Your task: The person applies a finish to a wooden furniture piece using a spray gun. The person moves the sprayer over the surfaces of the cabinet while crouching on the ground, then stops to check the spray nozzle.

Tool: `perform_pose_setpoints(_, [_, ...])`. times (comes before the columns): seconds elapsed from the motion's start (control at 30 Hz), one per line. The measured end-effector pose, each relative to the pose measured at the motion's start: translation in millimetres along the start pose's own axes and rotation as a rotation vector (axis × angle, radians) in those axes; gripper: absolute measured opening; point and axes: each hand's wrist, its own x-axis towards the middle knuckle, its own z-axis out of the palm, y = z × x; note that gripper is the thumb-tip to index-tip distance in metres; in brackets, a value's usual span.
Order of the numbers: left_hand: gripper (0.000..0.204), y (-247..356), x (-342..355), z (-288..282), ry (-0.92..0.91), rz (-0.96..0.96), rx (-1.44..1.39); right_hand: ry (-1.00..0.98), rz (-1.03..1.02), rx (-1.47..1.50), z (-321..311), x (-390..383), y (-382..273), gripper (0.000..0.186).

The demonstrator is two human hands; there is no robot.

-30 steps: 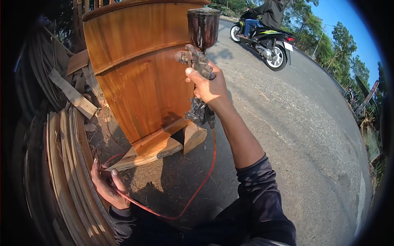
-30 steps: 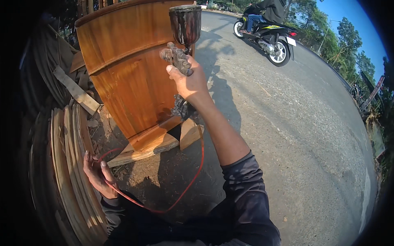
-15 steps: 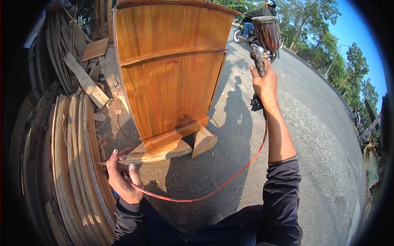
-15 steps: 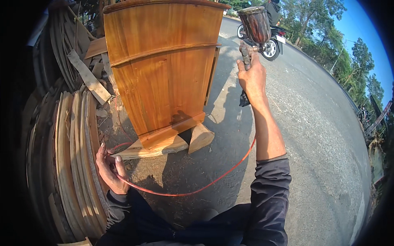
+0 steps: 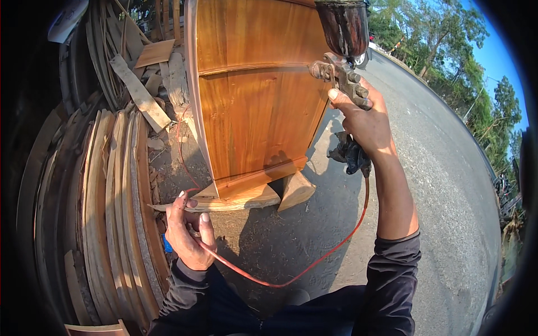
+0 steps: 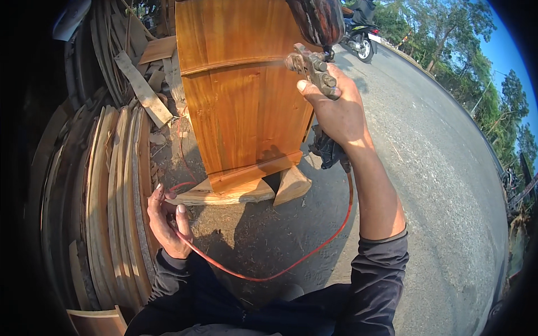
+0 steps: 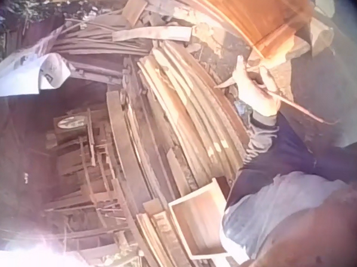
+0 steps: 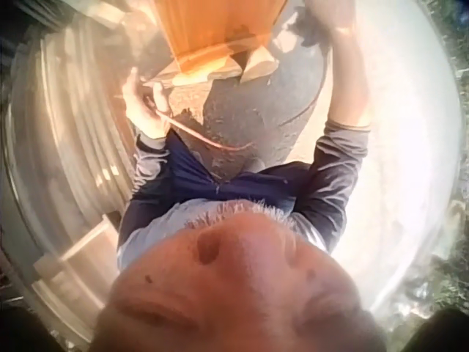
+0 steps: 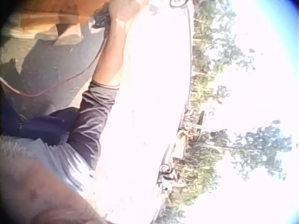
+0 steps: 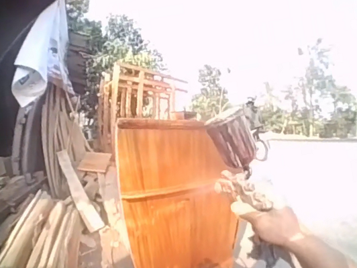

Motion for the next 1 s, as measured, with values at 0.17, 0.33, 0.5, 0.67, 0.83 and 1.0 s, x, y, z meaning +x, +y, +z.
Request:
perform_pose_setpoints(0.17, [0.052,5.8,2.8,0.0,-0.007,0.015,0.008,-0.108,0.141,0.099,26.3,-10.7,-48.8,0.036])
perform_pose_setpoints(0.33, [0.052,1.8,-1.7,-1.5,0.004,-0.003,0.000,-0.234,0.130,0.522,56.4,-7.9,-50.9,0.035])
perform_pose_setpoints(0.5, [0.053,-0.2,-4.8,-3.7,0.017,-0.048,-0.047,-0.312,0.010,0.706,57.5,-3.3,-55.4,0.029])
perform_pose_setpoints(0.67, [0.053,-1.3,-0.9,-7.5,0.023,-0.050,-0.017,-0.128,0.056,0.312,33.0,6.8,-42.6,0.025])
perform_pose_setpoints(0.83, [0.051,-1.3,1.5,-2.2,0.047,-0.011,-0.010,-0.062,0.072,0.275,0.3,18.0,-5.6,0.026])
perform_pose_setpoints(1.0, [0.052,-0.1,1.6,-5.8,0.027,-0.057,-0.041,0.100,0.125,0.114,-32.0,29.8,13.8,0.028])
